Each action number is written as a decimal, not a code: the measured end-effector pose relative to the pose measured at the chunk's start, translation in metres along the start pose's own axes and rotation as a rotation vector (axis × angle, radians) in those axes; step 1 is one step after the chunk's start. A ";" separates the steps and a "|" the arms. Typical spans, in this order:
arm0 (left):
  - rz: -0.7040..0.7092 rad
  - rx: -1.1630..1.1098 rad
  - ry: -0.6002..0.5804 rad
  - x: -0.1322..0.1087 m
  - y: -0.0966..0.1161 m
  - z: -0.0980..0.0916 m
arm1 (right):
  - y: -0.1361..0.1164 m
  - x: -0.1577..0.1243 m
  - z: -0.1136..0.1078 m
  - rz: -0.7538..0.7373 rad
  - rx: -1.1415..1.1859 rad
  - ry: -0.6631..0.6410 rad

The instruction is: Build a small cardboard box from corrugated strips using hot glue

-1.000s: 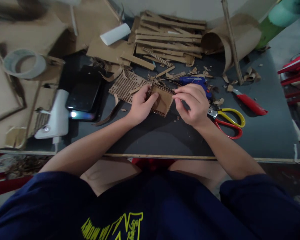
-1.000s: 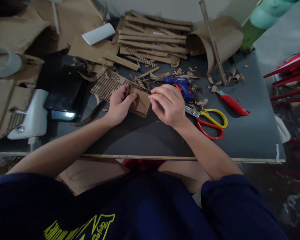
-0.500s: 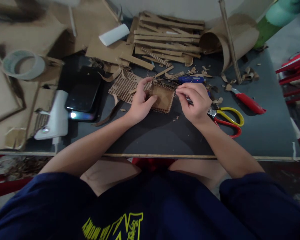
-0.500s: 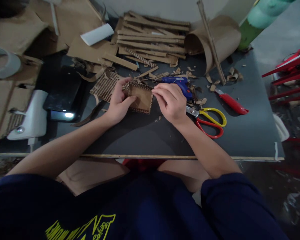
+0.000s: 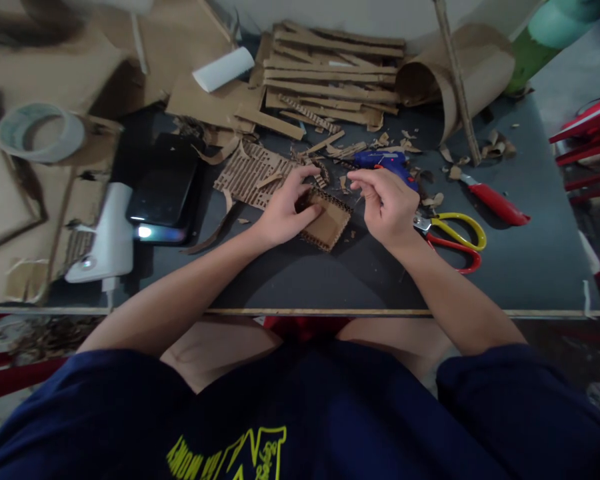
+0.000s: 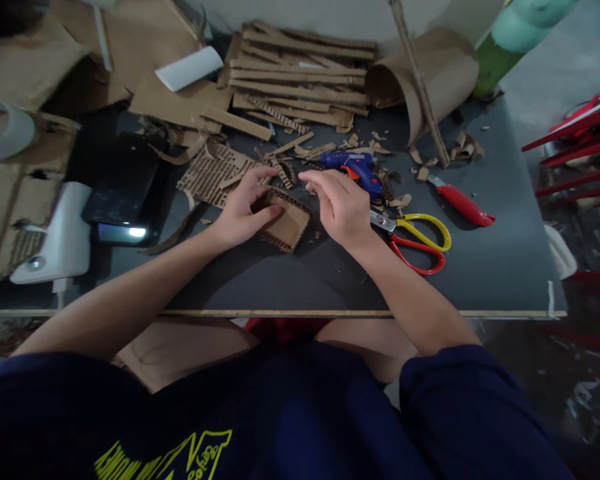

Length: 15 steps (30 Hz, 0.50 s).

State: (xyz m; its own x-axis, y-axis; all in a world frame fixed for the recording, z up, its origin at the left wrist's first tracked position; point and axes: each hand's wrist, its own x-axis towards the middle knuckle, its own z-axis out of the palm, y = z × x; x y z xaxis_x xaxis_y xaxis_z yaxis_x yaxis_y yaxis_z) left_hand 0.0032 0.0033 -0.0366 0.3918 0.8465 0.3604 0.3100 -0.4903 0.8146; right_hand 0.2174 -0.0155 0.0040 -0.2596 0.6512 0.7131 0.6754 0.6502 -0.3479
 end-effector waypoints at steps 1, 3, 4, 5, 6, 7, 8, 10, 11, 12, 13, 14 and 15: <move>0.016 -0.047 -0.073 0.000 0.002 -0.001 | 0.000 0.000 0.000 0.007 -0.009 -0.006; 0.056 -0.151 -0.231 0.001 0.006 -0.004 | 0.001 -0.001 0.000 0.012 -0.037 -0.006; 0.082 -0.167 -0.278 0.001 0.008 -0.006 | 0.001 -0.002 0.000 0.009 -0.055 -0.005; 0.109 -0.160 -0.309 0.001 0.010 -0.007 | 0.001 -0.003 -0.001 0.008 -0.075 -0.005; 0.133 -0.137 -0.318 0.001 0.012 -0.009 | 0.000 -0.003 -0.001 0.008 -0.094 -0.008; 0.151 -0.104 -0.307 0.001 0.015 -0.010 | 0.000 -0.004 -0.001 0.010 -0.109 -0.015; 0.161 -0.066 -0.276 0.001 0.017 -0.012 | -0.001 -0.005 -0.001 0.010 -0.114 -0.025; 0.163 0.012 -0.186 0.002 0.022 -0.016 | -0.002 -0.005 -0.002 0.015 -0.107 -0.047; 0.164 0.048 -0.146 0.002 0.023 -0.018 | -0.002 -0.005 -0.002 0.022 -0.102 -0.062; 0.170 0.083 -0.117 0.003 0.024 -0.019 | -0.002 -0.005 -0.002 0.026 -0.100 -0.081; 0.180 0.118 -0.102 0.004 0.025 -0.021 | -0.001 -0.005 -0.002 0.034 -0.103 -0.112; 0.194 0.150 -0.098 0.004 0.025 -0.022 | -0.001 -0.005 -0.001 0.049 -0.112 -0.152; 0.211 0.180 -0.102 0.004 0.024 -0.022 | -0.001 -0.005 0.000 0.066 -0.125 -0.203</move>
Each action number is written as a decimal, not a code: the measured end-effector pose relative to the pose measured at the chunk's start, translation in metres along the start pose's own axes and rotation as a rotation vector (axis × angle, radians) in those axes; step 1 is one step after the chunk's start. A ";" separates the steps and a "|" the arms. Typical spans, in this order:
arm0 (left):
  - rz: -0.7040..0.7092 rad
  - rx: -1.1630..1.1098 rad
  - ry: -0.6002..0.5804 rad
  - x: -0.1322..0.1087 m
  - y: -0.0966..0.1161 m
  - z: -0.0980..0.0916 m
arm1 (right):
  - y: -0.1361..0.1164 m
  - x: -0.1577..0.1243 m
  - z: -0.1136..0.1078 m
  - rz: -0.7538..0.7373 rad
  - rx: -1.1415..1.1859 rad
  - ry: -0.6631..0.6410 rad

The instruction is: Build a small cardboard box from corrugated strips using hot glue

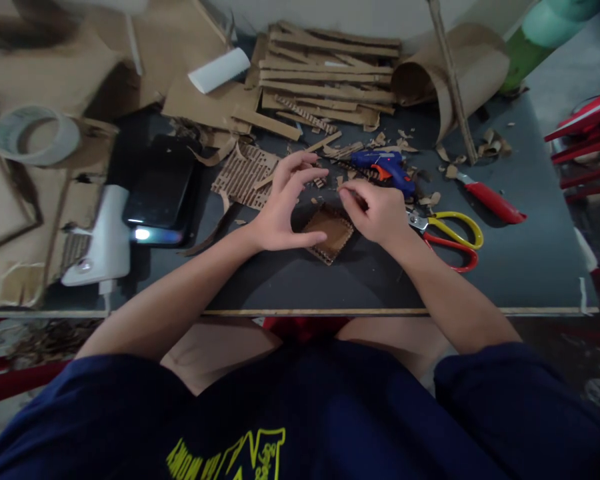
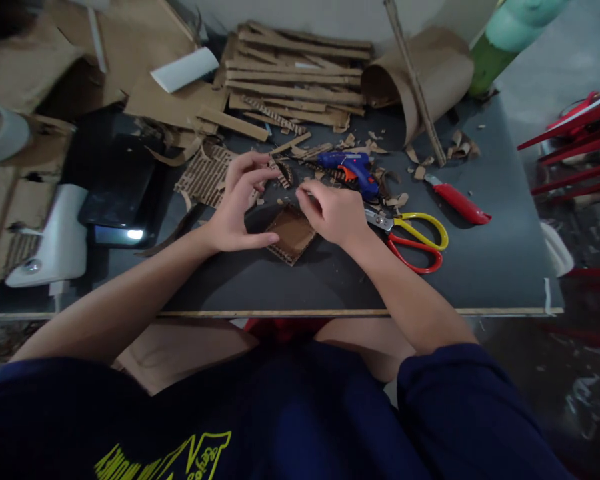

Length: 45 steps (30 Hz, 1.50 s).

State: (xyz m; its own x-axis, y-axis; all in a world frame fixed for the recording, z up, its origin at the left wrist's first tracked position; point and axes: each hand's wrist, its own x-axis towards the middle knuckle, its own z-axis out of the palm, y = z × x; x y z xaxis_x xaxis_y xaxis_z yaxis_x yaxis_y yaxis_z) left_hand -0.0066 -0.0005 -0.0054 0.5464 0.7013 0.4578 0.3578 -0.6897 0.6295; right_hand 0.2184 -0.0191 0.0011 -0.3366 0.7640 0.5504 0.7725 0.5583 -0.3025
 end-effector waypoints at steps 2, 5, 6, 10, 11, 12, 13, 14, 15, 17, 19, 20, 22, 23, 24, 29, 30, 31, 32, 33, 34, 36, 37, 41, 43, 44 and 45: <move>0.030 0.052 -0.002 -0.002 0.000 0.001 | 0.000 0.001 0.001 0.029 -0.034 -0.110; 0.026 0.118 0.162 -0.007 0.003 0.004 | 0.000 0.002 0.002 0.053 -0.092 -0.233; 0.007 0.131 0.263 -0.009 0.004 0.004 | 0.000 0.002 0.001 0.050 -0.105 -0.262; -0.064 0.166 0.584 -0.008 -0.003 -0.002 | 0.002 0.003 -0.001 -0.056 -0.048 -0.347; -0.063 0.194 0.643 -0.005 -0.008 -0.005 | 0.003 0.003 -0.002 -0.094 -0.025 -0.353; -0.044 0.228 0.703 -0.003 -0.014 -0.008 | 0.004 0.003 -0.001 -0.126 -0.008 -0.346; -0.031 0.266 0.734 0.000 -0.021 -0.011 | 0.005 0.003 -0.001 -0.151 0.003 -0.330; -0.026 0.314 0.720 0.002 -0.029 -0.013 | 0.005 0.003 0.000 -0.168 0.008 -0.310; -0.024 0.364 0.667 0.004 -0.035 -0.014 | 0.006 0.003 0.001 -0.181 0.012 -0.290; -0.013 0.449 0.537 0.006 -0.045 -0.015 | 0.006 0.003 0.003 -0.207 0.023 -0.260; 0.031 0.475 0.356 0.007 -0.048 -0.012 | 0.006 0.003 0.003 -0.239 0.047 -0.240; 0.050 0.463 0.243 0.007 -0.046 -0.009 | 0.006 0.002 0.003 -0.256 0.061 -0.228; 0.031 0.427 0.052 0.008 -0.039 -0.004 | 0.005 0.002 0.001 -0.286 0.084 -0.184; 0.005 0.419 -0.003 0.009 -0.035 -0.001 | 0.004 0.002 0.001 -0.294 0.086 -0.154; -0.023 0.420 -0.033 0.009 -0.032 0.002 | 0.003 0.002 0.001 -0.297 0.081 -0.123; -0.028 0.436 -0.081 0.011 -0.032 0.008 | 0.001 0.001 0.005 -0.297 0.026 -0.037; -0.004 0.431 -0.075 0.011 -0.033 0.007 | 0.000 0.001 0.005 -0.299 0.024 -0.024; 0.019 0.424 -0.066 0.010 -0.033 0.007 | 0.000 0.001 0.005 -0.300 0.024 -0.004; 0.037 0.417 -0.055 0.010 -0.032 0.006 | 0.000 0.002 0.005 -0.298 0.026 0.024; 0.047 0.409 -0.041 0.010 -0.030 0.006 | -0.001 0.002 0.005 -0.289 0.031 0.055; 0.045 0.402 -0.023 0.010 -0.028 0.005 | -0.001 0.002 0.005 -0.270 0.037 0.084; 0.014 0.393 0.036 0.010 -0.024 0.005 | -0.002 0.003 0.004 -0.205 0.050 0.110; -0.010 0.390 0.068 0.010 -0.023 0.005 | -0.002 0.003 0.004 -0.167 0.051 0.103; -0.096 0.400 0.121 0.008 -0.032 0.005 | -0.002 0.004 0.005 -0.087 0.028 0.043; -0.114 0.414 0.113 0.007 -0.041 0.005 | -0.001 0.003 0.006 -0.102 0.039 0.042; -0.115 0.427 0.109 0.006 -0.044 0.005 | -0.001 0.003 0.007 -0.113 0.049 0.048; -0.115 0.446 0.102 0.006 -0.046 0.006 | -0.001 0.003 0.007 -0.125 0.057 0.055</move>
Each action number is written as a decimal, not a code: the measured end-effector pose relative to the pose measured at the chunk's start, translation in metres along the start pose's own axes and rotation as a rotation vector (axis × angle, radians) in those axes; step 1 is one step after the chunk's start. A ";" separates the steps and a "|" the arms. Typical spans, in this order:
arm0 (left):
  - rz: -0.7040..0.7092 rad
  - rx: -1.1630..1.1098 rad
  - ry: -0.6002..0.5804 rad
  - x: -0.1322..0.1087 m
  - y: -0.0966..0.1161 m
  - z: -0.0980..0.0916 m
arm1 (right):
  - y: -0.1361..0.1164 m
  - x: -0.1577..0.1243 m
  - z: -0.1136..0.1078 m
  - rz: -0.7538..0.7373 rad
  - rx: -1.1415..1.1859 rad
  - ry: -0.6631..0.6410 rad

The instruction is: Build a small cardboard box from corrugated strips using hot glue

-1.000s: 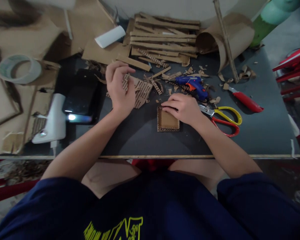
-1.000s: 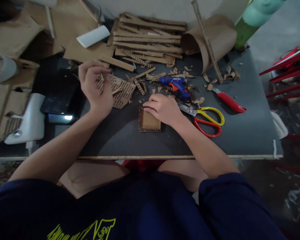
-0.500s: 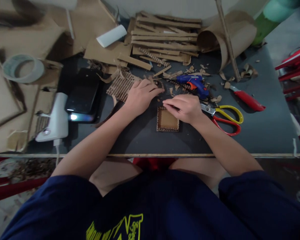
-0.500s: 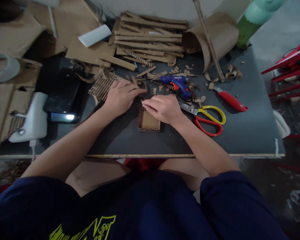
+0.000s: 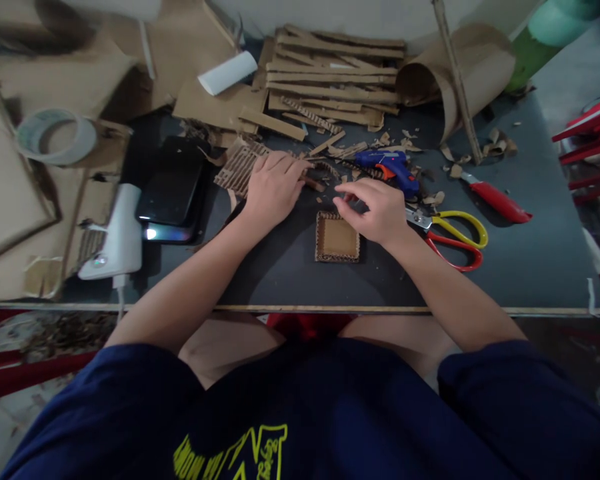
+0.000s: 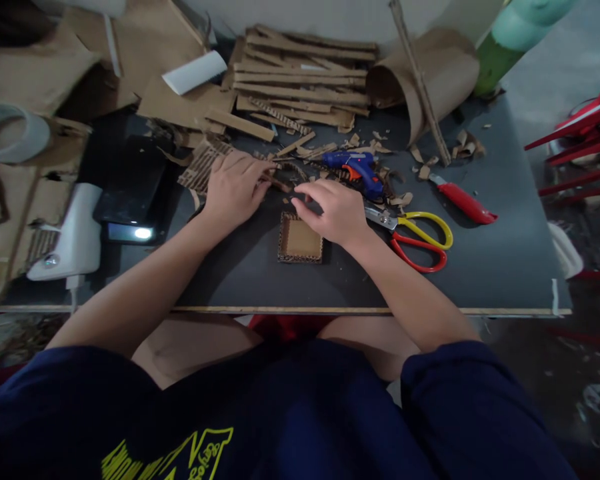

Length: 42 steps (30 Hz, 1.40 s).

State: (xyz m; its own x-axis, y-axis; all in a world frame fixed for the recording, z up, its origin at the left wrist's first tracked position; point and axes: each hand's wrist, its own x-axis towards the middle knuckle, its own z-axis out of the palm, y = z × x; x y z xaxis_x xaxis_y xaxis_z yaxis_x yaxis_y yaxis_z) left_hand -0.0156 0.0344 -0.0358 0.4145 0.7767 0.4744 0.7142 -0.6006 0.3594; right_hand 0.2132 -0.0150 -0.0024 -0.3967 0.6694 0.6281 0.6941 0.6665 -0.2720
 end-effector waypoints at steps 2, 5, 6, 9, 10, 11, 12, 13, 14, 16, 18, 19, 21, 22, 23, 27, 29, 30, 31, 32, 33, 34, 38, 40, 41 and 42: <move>0.000 0.048 -0.016 -0.001 0.000 0.001 | 0.000 0.000 0.000 -0.010 -0.001 0.016; -0.027 0.112 -0.039 -0.001 0.006 -0.002 | 0.000 0.000 0.000 0.004 -0.032 0.017; -0.032 0.122 -0.035 -0.001 0.008 -0.003 | 0.000 0.000 0.000 0.007 -0.041 0.016; 0.005 0.118 -0.004 0.000 0.011 -0.009 | 0.001 0.000 0.000 0.016 -0.046 0.029; 0.034 0.108 0.006 0.001 0.012 -0.010 | 0.001 0.000 0.000 0.018 -0.041 0.040; 0.064 0.095 0.015 0.001 0.013 -0.012 | 0.001 0.000 -0.001 0.017 -0.034 0.052; 0.093 0.079 0.024 0.001 0.014 -0.013 | 0.001 0.000 -0.001 0.011 -0.029 0.061; 0.123 0.057 0.030 0.001 0.016 -0.014 | 0.001 0.000 -0.002 -0.001 -0.027 0.067; 0.151 0.023 0.034 0.000 0.018 -0.015 | 0.001 0.000 -0.002 -0.015 -0.028 0.067; 0.183 -0.092 0.043 -0.002 0.023 -0.015 | 0.002 0.000 -0.002 -0.037 -0.038 0.060; 0.160 -0.261 0.046 -0.005 0.028 -0.015 | 0.003 -0.001 -0.001 -0.044 -0.044 0.062; 0.122 -0.365 0.043 -0.006 0.030 -0.014 | 0.004 -0.001 -0.001 -0.045 -0.044 0.069; 0.015 -0.605 0.026 -0.006 0.033 -0.014 | 0.005 -0.002 0.000 -0.040 -0.044 0.091; -0.045 -0.735 0.010 -0.006 0.034 -0.015 | 0.006 -0.002 0.000 -0.032 -0.049 0.102; -0.103 -0.862 -0.015 -0.006 0.036 -0.015 | 0.006 -0.002 0.000 -0.021 -0.058 0.114; -0.304 -1.249 -0.119 -0.003 0.040 -0.021 | 0.006 0.000 0.000 0.023 -0.096 0.130; -0.395 -1.346 -0.166 -0.002 0.040 -0.023 | 0.007 0.000 0.000 0.037 -0.113 0.120; -0.432 -1.379 -0.193 -0.001 0.040 -0.024 | 0.008 0.000 0.001 0.042 -0.118 0.116; -0.461 -1.404 -0.231 0.000 0.040 -0.024 | 0.008 0.000 0.001 0.044 -0.119 0.117; -0.482 -1.430 -0.268 0.000 0.041 -0.024 | 0.009 -0.001 0.001 0.044 -0.112 0.119; -0.499 -1.459 -0.299 0.000 0.041 -0.023 | 0.009 -0.001 0.001 0.042 -0.099 0.125; -0.518 -1.489 -0.321 0.001 0.041 -0.022 | 0.010 -0.001 0.000 0.045 -0.086 0.136; -0.627 -1.525 -0.338 0.001 0.045 -0.018 | 0.011 -0.001 -0.004 0.032 -0.051 0.237; -0.674 -1.490 -0.290 0.001 0.047 -0.018 | 0.010 0.000 -0.006 -0.053 -0.042 0.255; -0.687 -1.474 -0.255 0.001 0.048 -0.017 | 0.009 0.000 -0.005 -0.103 -0.043 0.243; -0.695 -1.465 -0.219 0.000 0.049 -0.018 | 0.007 0.000 -0.005 -0.142 -0.049 0.222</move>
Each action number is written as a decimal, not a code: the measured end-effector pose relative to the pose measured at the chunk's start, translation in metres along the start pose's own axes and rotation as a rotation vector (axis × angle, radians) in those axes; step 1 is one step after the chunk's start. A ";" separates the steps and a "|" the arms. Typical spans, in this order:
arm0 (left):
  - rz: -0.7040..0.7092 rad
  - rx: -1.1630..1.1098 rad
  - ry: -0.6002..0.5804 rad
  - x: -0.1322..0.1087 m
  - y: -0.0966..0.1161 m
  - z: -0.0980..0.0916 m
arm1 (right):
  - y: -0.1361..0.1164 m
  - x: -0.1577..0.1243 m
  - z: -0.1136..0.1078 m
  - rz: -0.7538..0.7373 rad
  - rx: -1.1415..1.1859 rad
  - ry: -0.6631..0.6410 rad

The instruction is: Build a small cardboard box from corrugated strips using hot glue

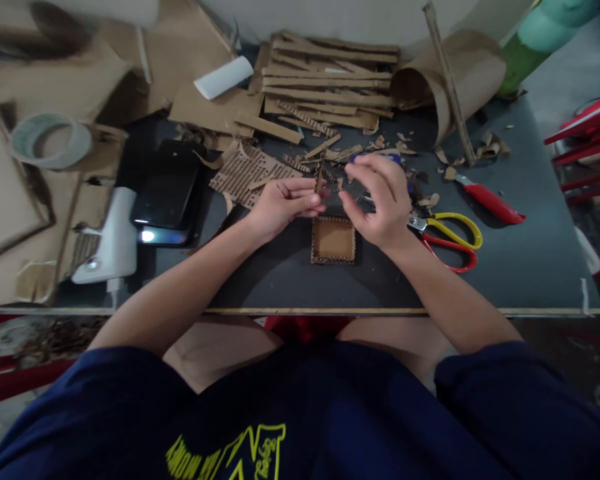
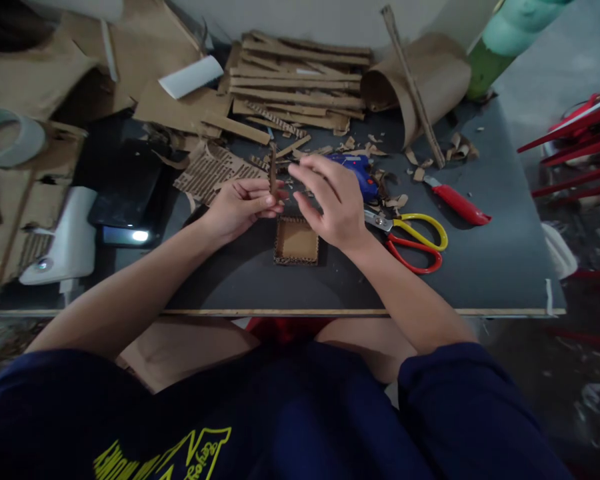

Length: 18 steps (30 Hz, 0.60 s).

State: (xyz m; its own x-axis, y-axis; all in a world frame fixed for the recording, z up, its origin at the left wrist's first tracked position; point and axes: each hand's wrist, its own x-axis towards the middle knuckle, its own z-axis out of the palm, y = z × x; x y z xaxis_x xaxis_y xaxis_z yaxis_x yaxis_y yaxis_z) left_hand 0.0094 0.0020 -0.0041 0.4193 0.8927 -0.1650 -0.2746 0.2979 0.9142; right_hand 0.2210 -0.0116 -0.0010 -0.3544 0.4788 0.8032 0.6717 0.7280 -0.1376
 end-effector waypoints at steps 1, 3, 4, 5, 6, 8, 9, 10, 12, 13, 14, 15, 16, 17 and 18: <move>0.014 -0.007 0.018 0.000 0.000 0.001 | -0.002 0.000 0.001 -0.029 -0.003 -0.021; 0.018 -0.033 0.025 -0.001 -0.001 0.002 | -0.006 -0.001 0.004 -0.068 0.000 -0.049; 0.015 -0.050 0.024 -0.001 -0.001 0.002 | -0.008 -0.001 0.005 -0.083 0.008 -0.054; 0.010 -0.064 0.022 -0.001 -0.002 0.002 | -0.009 -0.001 0.006 -0.094 0.014 -0.057; 0.009 -0.074 0.022 -0.001 -0.003 0.002 | -0.010 -0.002 0.006 -0.099 0.013 -0.060; 0.026 -0.059 0.019 0.000 -0.004 0.003 | -0.010 -0.003 0.006 -0.083 -0.004 -0.075; 0.044 -0.035 0.017 0.000 -0.005 0.004 | -0.011 -0.003 0.005 -0.070 -0.013 -0.079; 0.067 -0.010 0.019 0.000 -0.005 0.004 | -0.011 -0.003 0.005 -0.063 -0.017 -0.083; 0.108 0.034 0.035 0.000 -0.005 0.006 | -0.011 -0.003 0.004 -0.057 -0.017 -0.086; 0.126 0.044 0.054 0.000 -0.005 0.007 | -0.012 -0.003 0.004 -0.049 -0.018 -0.096; 0.139 0.046 0.079 0.000 -0.006 0.008 | -0.013 -0.003 0.004 -0.036 -0.020 -0.114; 0.147 0.047 0.107 0.000 -0.006 0.009 | -0.014 -0.003 0.004 -0.018 -0.021 -0.139; 0.151 0.049 0.135 0.000 -0.006 0.010 | -0.014 -0.002 0.004 -0.002 -0.018 -0.163; 0.154 0.052 0.160 0.000 -0.007 0.011 | -0.015 -0.002 0.004 0.011 -0.013 -0.182; 0.156 0.058 0.179 0.000 -0.007 0.012 | -0.015 -0.002 0.004 0.015 -0.009 -0.191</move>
State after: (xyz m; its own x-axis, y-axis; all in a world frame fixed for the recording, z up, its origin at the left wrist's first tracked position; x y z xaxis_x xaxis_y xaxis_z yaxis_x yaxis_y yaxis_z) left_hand 0.0217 -0.0040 -0.0058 0.2145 0.9736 -0.0778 -0.2720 0.1360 0.9526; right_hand 0.2091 -0.0213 -0.0034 -0.4603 0.5747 0.6767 0.6833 0.7160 -0.1433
